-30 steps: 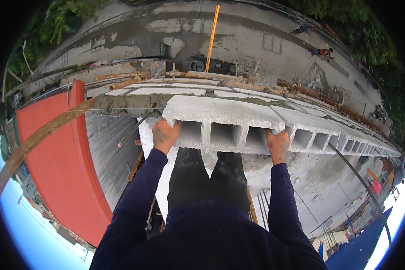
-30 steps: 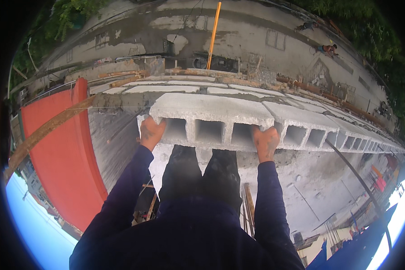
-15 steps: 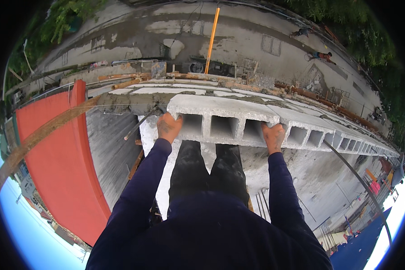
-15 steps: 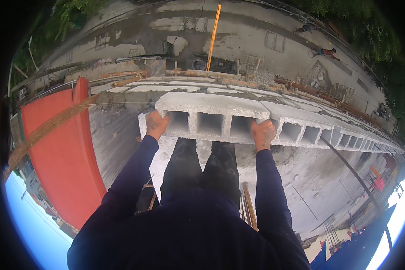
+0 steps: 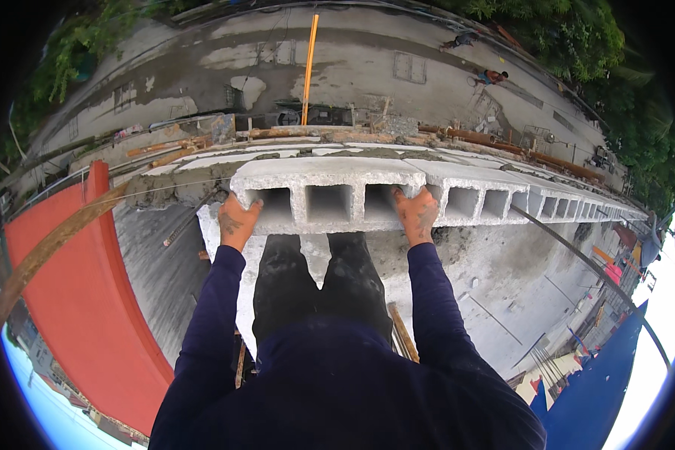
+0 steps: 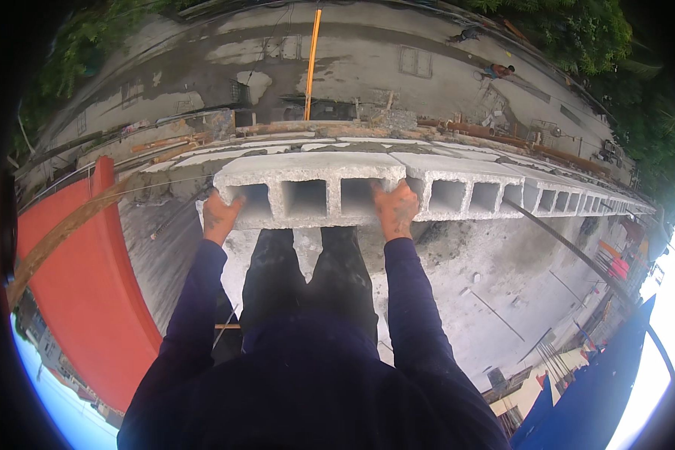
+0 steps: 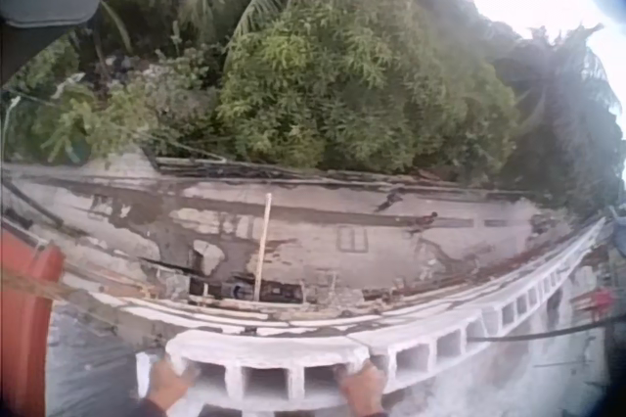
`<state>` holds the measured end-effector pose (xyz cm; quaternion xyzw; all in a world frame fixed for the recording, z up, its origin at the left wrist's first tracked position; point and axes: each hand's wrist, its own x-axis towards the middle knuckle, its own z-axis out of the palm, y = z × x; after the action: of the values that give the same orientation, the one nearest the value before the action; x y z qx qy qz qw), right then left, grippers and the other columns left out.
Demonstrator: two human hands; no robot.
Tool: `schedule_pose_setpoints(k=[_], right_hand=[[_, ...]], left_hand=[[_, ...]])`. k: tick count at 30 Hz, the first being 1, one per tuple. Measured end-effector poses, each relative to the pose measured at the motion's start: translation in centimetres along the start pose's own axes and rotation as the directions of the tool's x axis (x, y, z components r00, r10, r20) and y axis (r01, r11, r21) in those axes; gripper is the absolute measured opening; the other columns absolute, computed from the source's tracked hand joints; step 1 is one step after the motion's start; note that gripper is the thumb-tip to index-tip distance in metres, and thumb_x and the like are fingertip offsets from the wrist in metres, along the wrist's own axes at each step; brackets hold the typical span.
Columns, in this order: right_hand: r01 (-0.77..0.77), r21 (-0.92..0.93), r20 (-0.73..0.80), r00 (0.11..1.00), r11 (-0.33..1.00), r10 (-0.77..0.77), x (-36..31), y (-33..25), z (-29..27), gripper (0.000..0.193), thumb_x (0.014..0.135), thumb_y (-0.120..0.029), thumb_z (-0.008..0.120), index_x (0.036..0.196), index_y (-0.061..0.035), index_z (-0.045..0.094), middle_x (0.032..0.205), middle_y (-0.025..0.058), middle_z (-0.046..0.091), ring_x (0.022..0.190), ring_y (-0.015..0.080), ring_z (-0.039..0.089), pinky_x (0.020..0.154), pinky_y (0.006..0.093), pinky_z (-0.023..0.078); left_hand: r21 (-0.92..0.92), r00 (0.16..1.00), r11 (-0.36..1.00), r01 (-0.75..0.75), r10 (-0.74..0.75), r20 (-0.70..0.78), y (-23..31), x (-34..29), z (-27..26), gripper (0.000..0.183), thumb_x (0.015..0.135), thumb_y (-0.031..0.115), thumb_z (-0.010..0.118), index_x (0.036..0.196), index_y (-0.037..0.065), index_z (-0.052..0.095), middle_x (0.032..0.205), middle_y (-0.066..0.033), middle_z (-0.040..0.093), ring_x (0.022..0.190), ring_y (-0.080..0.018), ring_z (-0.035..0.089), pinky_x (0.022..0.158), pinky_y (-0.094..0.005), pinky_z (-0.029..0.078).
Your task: The person picks up hollow concrete blocks from a stack, carries them to a partially built wall, and places them in a line on top of existing blocks. The person repeats this process multiple times, walking back and forth between the stack and the wall.
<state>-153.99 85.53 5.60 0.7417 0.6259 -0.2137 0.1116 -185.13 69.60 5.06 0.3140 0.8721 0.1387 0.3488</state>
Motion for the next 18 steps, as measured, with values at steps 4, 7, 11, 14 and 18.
schedule_pose_setpoints(k=[4,7,11,14,18], right_hand=[[-0.013,-0.008,-0.023,1.0,1.0,0.013,0.2,-0.2,0.1,0.057,0.064,-0.044,0.072,0.087,0.0077,0.063,0.078,0.0266,0.064,0.079,0.0397,0.064,0.075,0.0437,0.05],[0.048,0.059,-0.115,0.993,0.997,-0.04,-0.1,-0.2,0.3,0.047,0.064,-0.037,0.073,0.077,0.0073,0.063,0.07,0.0254,0.063,0.072,0.0397,0.064,0.069,0.0435,0.05],[0.113,0.055,-0.14,0.985,0.992,-0.104,-0.2,0.1,0.4,0.04,0.064,-0.032,0.073,0.066,0.0051,0.059,0.059,0.0232,0.06,0.06,0.0381,0.062,0.061,0.0419,0.049],[0.117,0.089,-0.144,0.984,0.989,-0.104,0.2,0.3,0.3,0.042,0.063,-0.034,0.074,0.063,0.0049,0.057,0.058,0.0225,0.059,0.058,0.0376,0.062,0.06,0.0418,0.049],[0.054,0.037,-0.113,0.992,0.998,-0.05,0.2,0.3,0.5,0.044,0.063,-0.035,0.073,0.068,0.0062,0.06,0.063,0.0231,0.061,0.064,0.0394,0.063,0.063,0.0427,0.05]], left_hand=[[0.027,0.998,0.999,-0.045,0.046,-0.044,-0.6,0.3,0.4,0.039,0.071,0.02,0.066,0.097,-0.007,0.056,0.089,-0.0303,0.06,0.087,-0.0441,0.058,0.078,-0.0476,0.045],[0.096,1.0,0.995,-0.002,0.002,-0.002,-1.4,0.7,0.2,0.039,0.07,0.022,0.066,0.095,-0.008,0.057,0.086,-0.0299,0.061,0.085,-0.0446,0.059,0.078,-0.0477,0.045],[0.075,0.999,0.996,-0.037,0.038,-0.011,-1.7,0.9,0.5,0.037,0.071,0.022,0.066,0.091,-0.007,0.057,0.083,-0.0286,0.061,0.082,-0.0438,0.06,0.076,-0.047,0.046],[0.063,0.999,0.997,-0.043,0.044,-0.012,-1.4,1.1,0.7,0.035,0.071,0.021,0.066,0.09,-0.007,0.058,0.083,-0.0277,0.062,0.081,-0.0433,0.06,0.074,-0.0467,0.047],[0.021,0.996,0.996,-0.089,0.089,-0.003,-1.2,1.1,0.2,0.033,0.071,0.021,0.066,0.089,-0.006,0.058,0.082,-0.0278,0.062,0.081,-0.0433,0.06,0.073,-0.0472,0.047]])
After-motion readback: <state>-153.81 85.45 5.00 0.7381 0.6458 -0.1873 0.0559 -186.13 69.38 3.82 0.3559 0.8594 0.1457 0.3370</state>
